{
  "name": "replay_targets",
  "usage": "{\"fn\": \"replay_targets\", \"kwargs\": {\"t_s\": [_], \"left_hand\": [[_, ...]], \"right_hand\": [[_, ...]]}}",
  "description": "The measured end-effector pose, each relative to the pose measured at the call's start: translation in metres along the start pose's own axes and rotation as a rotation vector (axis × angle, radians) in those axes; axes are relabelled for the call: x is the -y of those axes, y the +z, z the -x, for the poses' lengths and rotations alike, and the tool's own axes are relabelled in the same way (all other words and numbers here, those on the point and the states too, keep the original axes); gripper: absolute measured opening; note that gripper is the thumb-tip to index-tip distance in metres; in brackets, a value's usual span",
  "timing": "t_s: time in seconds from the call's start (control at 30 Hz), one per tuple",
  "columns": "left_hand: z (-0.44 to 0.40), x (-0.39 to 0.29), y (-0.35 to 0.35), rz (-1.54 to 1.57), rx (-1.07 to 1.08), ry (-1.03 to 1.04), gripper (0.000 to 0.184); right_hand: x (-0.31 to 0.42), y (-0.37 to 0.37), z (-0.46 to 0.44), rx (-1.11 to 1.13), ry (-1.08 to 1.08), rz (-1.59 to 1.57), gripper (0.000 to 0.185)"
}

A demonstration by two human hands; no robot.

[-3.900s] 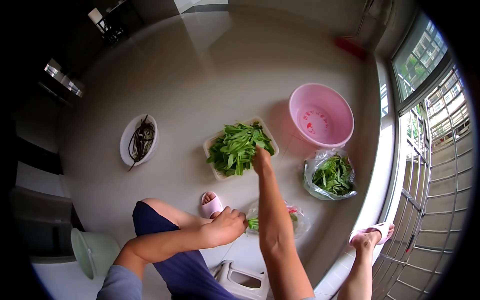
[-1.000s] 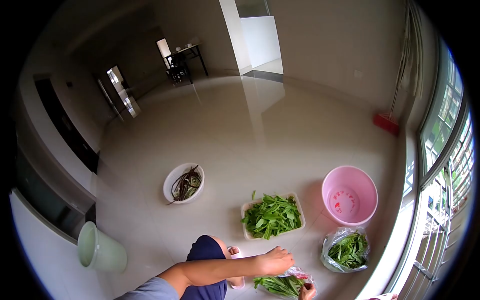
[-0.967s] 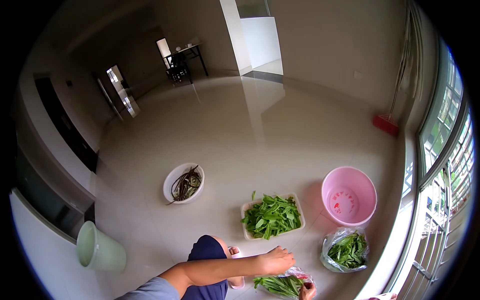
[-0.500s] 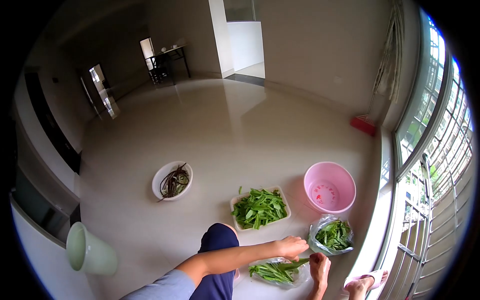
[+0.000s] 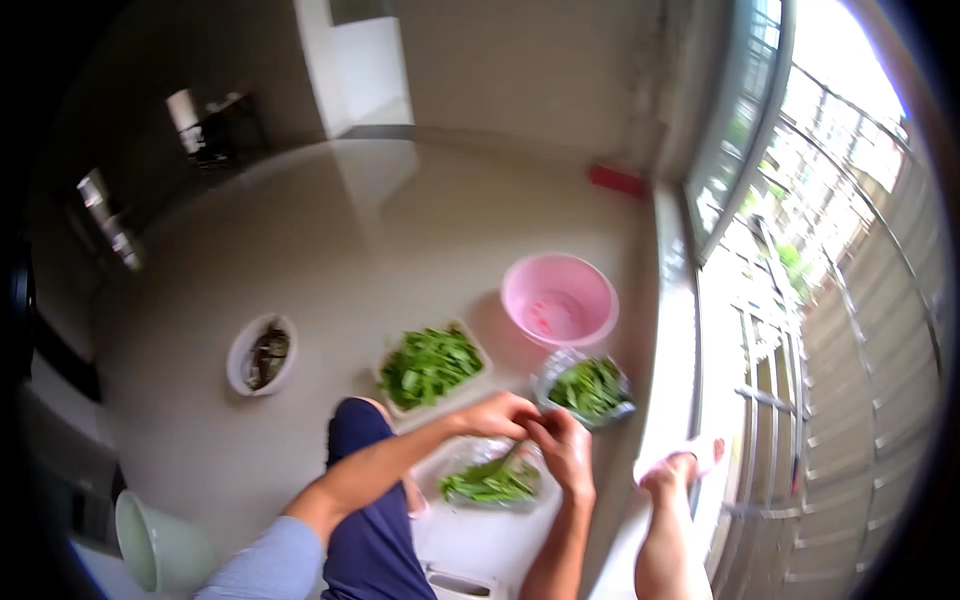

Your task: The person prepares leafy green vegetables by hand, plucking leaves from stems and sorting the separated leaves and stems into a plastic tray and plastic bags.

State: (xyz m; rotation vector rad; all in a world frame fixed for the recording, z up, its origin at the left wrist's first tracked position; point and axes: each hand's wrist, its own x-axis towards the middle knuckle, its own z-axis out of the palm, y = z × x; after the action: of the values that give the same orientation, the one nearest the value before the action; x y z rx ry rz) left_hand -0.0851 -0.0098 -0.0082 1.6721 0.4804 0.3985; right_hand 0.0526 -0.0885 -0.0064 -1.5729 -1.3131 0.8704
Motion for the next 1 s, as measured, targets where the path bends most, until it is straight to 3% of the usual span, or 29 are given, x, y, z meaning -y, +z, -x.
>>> {"fn": "replay_targets", "kwargs": {"t_s": [0.07, 0.1, 0.2, 0.3, 0.57, 1.0], "left_hand": [[0.002, 0.007, -0.008, -0.048, -0.042, -0.101, 0.026], [0.004, 0.01, -0.012, 0.142, -0.062, -0.129, 0.024], [0.012, -0.004, -0.022, 0.4, -0.178, -0.222, 0.015], [0.014, 0.0, -0.028, 0.507, -0.209, -0.257, 0.018], [0.009, 0.01, -0.028, 0.587, -0.178, -0.289, 0.011], [0.009, 0.014, -0.022, 0.575, -0.1, -0.371, 0.015]], "right_hand": [[0.003, -0.001, 0.001, 0.03, 0.042, -0.204, 0.015], [0.007, -0.002, 0.001, 0.023, 0.074, -0.344, 0.016], [-0.004, -0.015, 0.0, -0.022, 0.079, -0.208, 0.017], [-0.008, -0.019, 0.0, -0.031, 0.125, -0.254, 0.016], [0.006, 0.0, -0.003, 0.29, 0.238, -0.469, 0.025], [-0.018, 0.008, 0.004, 0.357, 0.328, -0.726, 0.017]]}}
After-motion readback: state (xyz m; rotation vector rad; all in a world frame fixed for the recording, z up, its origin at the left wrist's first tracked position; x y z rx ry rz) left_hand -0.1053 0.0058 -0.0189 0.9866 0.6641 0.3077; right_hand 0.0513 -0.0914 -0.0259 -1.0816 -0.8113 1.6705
